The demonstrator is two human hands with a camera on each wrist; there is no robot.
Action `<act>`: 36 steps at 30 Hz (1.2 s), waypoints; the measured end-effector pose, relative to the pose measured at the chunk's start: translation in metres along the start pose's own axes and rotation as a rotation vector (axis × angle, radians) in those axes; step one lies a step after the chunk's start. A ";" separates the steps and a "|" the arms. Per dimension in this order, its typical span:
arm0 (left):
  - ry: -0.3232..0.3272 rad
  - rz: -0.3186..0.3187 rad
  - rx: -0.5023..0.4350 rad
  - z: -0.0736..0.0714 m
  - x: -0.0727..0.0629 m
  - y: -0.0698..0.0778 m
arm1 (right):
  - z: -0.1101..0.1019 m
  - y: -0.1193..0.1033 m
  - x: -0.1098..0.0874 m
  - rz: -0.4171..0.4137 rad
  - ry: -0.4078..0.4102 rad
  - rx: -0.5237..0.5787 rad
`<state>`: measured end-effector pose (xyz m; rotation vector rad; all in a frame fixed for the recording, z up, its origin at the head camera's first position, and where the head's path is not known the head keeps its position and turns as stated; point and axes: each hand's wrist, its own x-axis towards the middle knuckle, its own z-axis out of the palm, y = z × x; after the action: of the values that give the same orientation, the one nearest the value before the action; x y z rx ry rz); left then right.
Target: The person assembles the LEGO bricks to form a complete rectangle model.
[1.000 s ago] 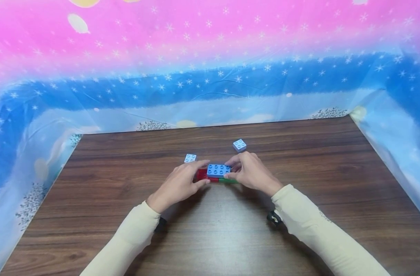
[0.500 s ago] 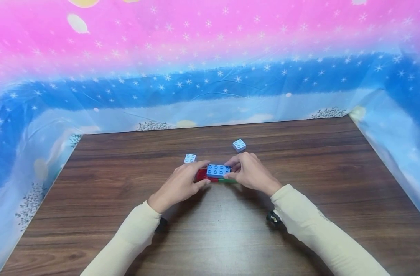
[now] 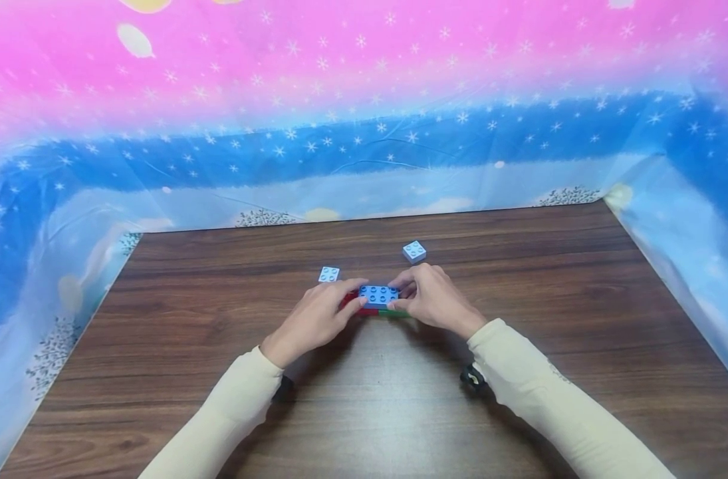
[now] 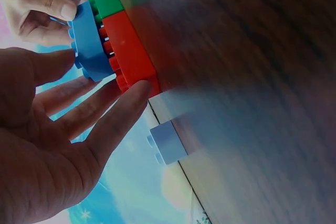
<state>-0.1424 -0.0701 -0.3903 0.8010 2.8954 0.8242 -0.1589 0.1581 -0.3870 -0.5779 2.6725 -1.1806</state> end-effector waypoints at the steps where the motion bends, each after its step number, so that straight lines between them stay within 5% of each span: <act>1: 0.005 0.002 0.005 0.000 0.000 0.000 | 0.000 0.000 0.000 0.002 -0.001 -0.001; 36: 0.000 0.001 0.031 0.002 0.004 0.001 | 0.002 -0.002 0.002 0.029 0.012 -0.067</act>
<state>-0.1447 -0.0668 -0.3906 0.8056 2.9145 0.7813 -0.1592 0.1544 -0.3868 -0.5425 2.7301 -1.0942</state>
